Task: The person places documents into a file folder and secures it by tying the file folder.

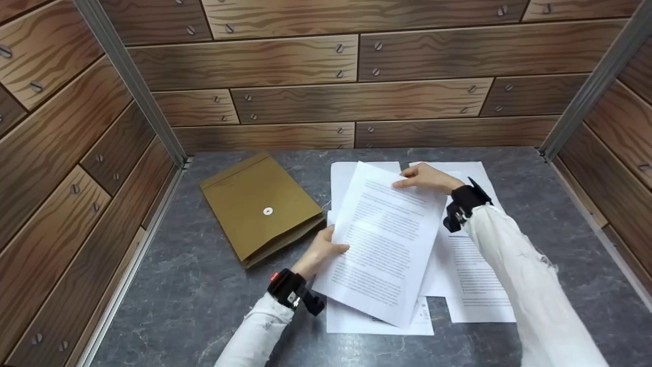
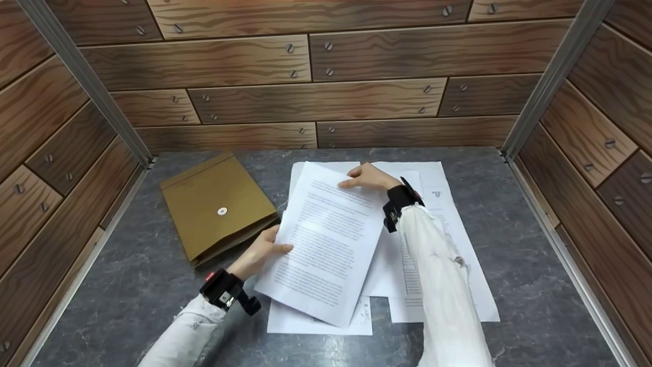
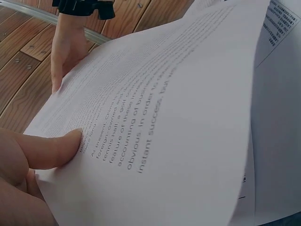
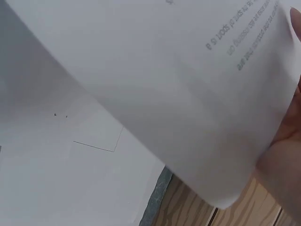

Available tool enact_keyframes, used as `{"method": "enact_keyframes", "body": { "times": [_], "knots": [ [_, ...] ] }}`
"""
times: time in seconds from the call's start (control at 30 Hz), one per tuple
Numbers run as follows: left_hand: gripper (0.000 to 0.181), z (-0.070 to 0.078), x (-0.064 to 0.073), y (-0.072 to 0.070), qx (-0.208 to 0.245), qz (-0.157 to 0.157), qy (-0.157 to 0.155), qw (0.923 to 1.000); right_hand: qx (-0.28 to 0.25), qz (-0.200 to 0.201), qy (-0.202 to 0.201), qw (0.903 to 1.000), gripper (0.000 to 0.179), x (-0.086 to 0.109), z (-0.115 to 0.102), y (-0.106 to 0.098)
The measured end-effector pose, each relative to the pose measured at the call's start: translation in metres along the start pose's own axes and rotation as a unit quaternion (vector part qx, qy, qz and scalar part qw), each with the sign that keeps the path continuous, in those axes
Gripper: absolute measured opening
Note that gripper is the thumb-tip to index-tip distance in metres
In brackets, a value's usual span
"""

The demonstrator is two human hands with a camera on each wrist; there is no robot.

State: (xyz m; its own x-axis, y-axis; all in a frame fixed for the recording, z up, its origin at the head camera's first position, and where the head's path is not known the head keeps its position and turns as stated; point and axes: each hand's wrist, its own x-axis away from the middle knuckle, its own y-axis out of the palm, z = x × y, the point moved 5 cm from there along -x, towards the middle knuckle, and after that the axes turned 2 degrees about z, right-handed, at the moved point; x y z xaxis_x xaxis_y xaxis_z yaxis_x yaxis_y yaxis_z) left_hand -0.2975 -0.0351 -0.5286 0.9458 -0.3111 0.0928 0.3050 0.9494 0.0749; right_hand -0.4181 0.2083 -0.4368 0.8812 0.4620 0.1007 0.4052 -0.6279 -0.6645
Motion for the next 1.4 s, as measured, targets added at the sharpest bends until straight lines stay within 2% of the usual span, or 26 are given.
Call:
{"method": "enact_keyframes", "body": {
  "times": [0.2,0.23,0.4,0.8,0.93,1.03,1.2,1.3,1.4],
  "knots": [
    [0.046,0.002,0.002,-0.001,0.012,-0.023,-0.01,0.9996,-0.019,-0.02,0.026,0.9993,0.032,0.002,0.016,0.011],
    [0.046,0.002,0.002,-0.001,0.008,-0.024,-0.012,0.9996,-0.025,-0.023,0.035,0.9988,0.031,0.0,0.023,0.013],
    [0.048,0.001,0.002,-0.003,-0.019,-0.022,-0.013,0.9995,-0.046,-0.043,0.069,0.9956,0.032,0.004,0.031,0.02],
    [0.045,-0.002,-0.001,-0.007,-0.061,-0.024,-0.026,0.9975,-0.073,-0.069,0.06,0.9931,0.028,0.009,0.036,0.03],
    [0.038,0.001,-0.006,-0.01,-0.099,-0.026,-0.02,0.9946,-0.094,-0.059,0.058,0.9921,0.027,0.013,0.043,0.031],
    [0.029,0.006,-0.01,-0.018,-0.141,-0.014,-0.013,0.9898,-0.122,-0.053,0.067,0.9888,0.028,0.018,0.051,0.032],
    [0.02,0.015,-0.02,-0.043,-0.166,0.013,0.007,0.986,-0.169,-0.039,0.082,0.9813,0.034,0.027,0.07,0.029],
    [0.018,0.019,-0.024,-0.061,-0.144,0.045,0.011,0.9884,-0.188,-0.022,0.089,0.978,0.037,0.034,0.082,0.024],
    [0.018,0.022,-0.026,-0.079,-0.095,0.086,0.001,0.9918,-0.211,-0.007,0.091,0.9732,0.039,0.043,0.092,0.02]
  ]
}}
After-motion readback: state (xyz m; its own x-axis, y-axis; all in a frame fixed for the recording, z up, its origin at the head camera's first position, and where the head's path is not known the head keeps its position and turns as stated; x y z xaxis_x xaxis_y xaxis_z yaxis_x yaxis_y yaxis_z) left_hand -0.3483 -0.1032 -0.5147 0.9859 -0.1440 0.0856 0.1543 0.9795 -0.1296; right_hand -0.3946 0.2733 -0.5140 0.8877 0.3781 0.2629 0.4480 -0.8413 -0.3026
